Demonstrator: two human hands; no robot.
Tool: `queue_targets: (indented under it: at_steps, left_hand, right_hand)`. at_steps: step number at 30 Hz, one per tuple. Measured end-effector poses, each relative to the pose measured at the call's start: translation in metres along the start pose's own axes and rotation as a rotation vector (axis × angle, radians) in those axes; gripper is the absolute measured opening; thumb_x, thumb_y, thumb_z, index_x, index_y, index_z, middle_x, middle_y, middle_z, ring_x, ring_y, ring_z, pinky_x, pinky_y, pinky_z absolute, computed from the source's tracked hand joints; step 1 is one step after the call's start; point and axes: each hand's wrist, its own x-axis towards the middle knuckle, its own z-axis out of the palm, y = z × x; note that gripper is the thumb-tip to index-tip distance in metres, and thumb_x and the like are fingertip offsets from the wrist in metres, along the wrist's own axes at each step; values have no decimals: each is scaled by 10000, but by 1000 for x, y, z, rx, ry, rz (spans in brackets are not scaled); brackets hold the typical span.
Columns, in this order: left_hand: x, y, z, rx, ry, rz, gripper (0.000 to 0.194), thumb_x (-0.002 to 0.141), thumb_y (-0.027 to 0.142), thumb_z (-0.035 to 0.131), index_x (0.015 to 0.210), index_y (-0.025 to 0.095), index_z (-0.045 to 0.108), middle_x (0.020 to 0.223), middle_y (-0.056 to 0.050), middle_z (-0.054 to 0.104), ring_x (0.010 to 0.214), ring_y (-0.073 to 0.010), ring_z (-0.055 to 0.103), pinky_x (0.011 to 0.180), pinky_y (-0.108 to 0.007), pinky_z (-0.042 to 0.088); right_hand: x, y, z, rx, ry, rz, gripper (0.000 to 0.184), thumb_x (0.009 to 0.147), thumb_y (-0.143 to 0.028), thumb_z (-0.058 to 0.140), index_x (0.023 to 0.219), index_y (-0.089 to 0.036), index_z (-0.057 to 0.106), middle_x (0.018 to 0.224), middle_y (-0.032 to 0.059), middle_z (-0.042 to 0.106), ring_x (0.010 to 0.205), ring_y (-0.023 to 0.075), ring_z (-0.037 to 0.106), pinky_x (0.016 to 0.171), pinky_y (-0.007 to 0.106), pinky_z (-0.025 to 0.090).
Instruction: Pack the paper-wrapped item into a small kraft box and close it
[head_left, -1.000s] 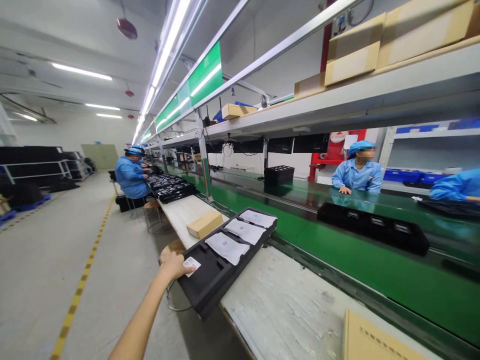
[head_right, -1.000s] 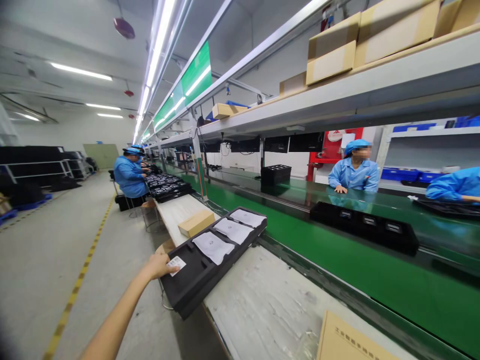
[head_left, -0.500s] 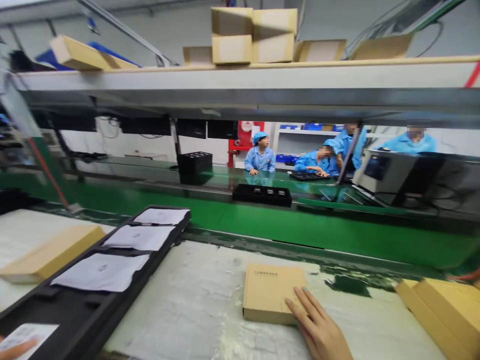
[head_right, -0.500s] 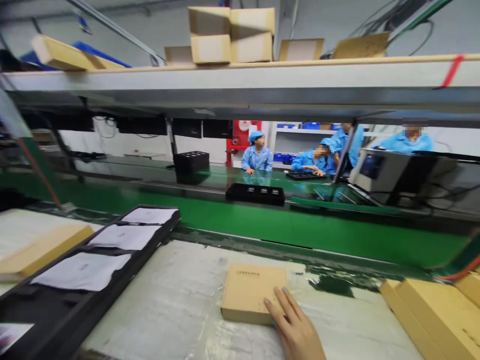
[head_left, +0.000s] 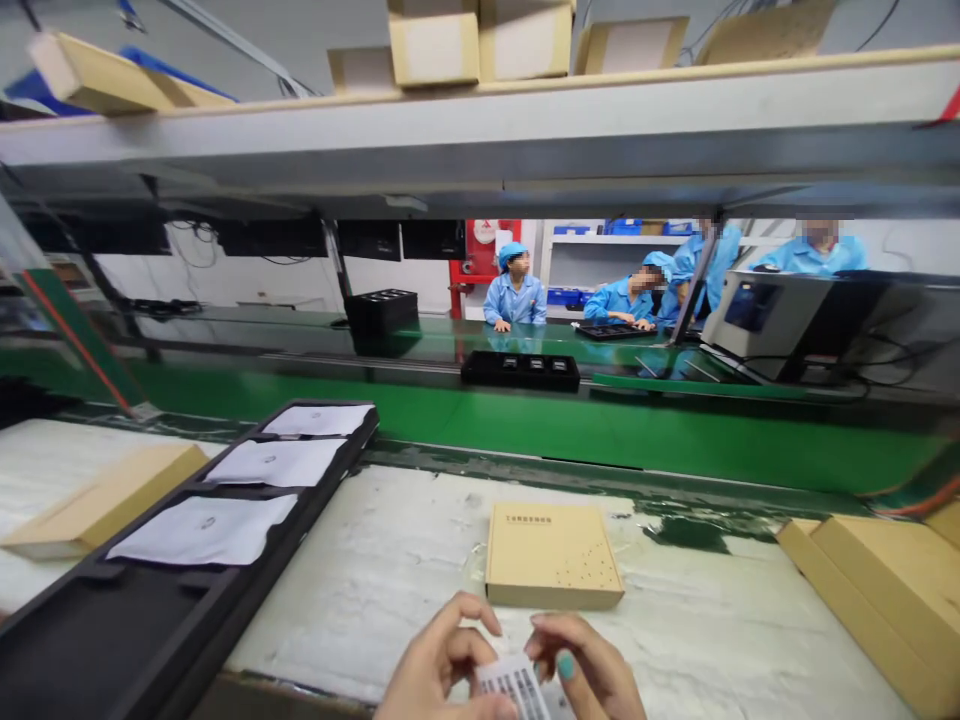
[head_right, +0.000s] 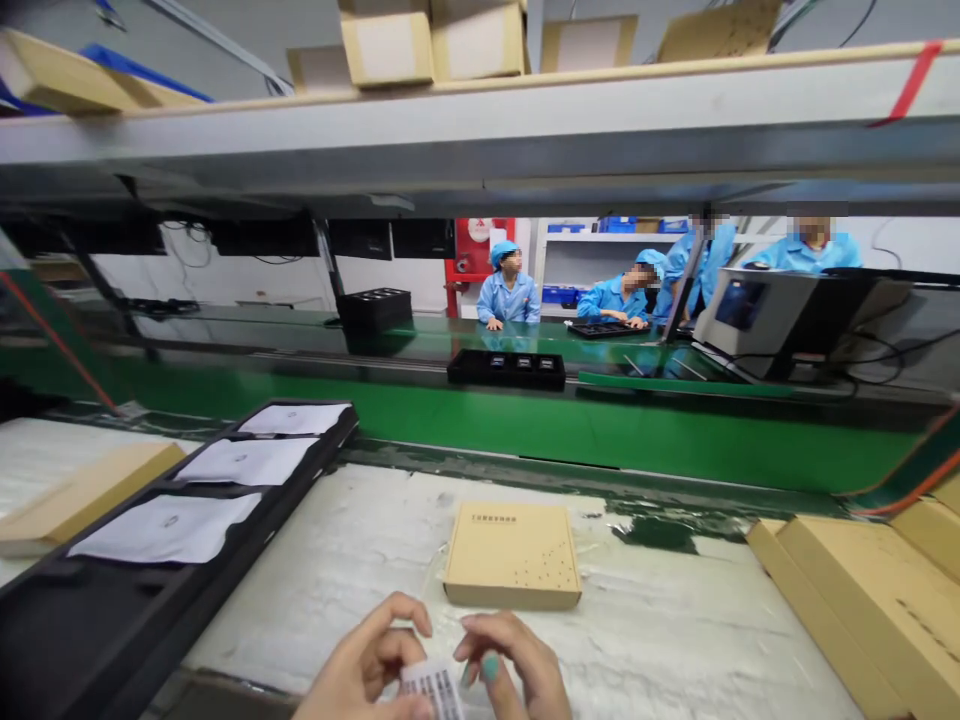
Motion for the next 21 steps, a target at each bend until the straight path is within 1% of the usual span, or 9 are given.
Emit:
queue_targets:
  at_steps: [1,2,4,7,10,13,16,19,21]
  left_hand:
    - [9,-3,16,-90,-59,-11,627,584,448,945,1003,257,520,677,52,613,680,-130,567,684,-222,405]
    - [16,-5,28,-164,-95,-20,673,563,455,957,1008,254,495,666,60,601,672,-122,563,681,-218,395]
    - [24,-8,40,-246,-168,-60,718,543,453,971,1012,250,466,657,68,588,654,-108,557,670,-211,379]
    - [26,-13,42,-268,-232,-137,718,551,425,977,1013,245,457,654,69,588,603,-74,514,623,-196,330]
    - [26,-21,41,-295,-250,-151,731,546,427,980,1016,240,452,640,71,573,565,-56,471,581,-194,276]
    - [27,-28,41,-324,-290,-138,752,537,465,976,1017,242,441,645,68,563,543,-51,450,553,-199,257]
    - [25,-27,44,-356,-248,-131,752,527,466,979,1027,235,467,682,41,599,578,-74,514,580,-203,300]
    - [21,-22,53,-379,-124,-74,720,520,469,976,1033,231,531,684,42,590,618,-92,536,639,-210,351]
    - [19,-22,59,-340,-10,24,612,545,467,961,989,219,621,726,29,586,666,-103,532,666,-215,379]
  right_hand:
    - [2,-5,1,86,-10,5,263,1013,-483,520,1202,-374,667,908,50,674,751,199,652,675,312,555]
    - [3,-8,1,131,-7,2,214,986,-473,586,1127,-363,703,872,42,657,744,186,636,663,291,535]
    - [3,-8,-3,160,17,-20,130,927,-429,693,1009,-339,740,826,31,636,745,171,611,664,271,500]
    - [-2,-2,-5,224,57,-44,27,903,-330,735,914,-305,732,780,17,645,720,155,597,665,260,463]
    - [-5,3,-1,265,61,-40,55,905,-279,733,860,-277,701,771,17,657,717,156,597,668,267,445]
    - [-7,5,4,255,47,-31,85,925,-310,707,861,-267,671,788,24,645,729,166,587,679,283,434]
    - [-10,6,12,227,93,-68,117,956,-364,653,886,-270,646,788,27,609,704,170,553,641,284,409]
    - [-15,7,25,209,249,-78,187,969,-426,624,880,-261,619,787,28,542,692,180,508,599,284,386]
    - [-18,7,37,266,357,-59,215,969,-459,618,885,-262,595,821,21,499,691,179,498,582,280,395]
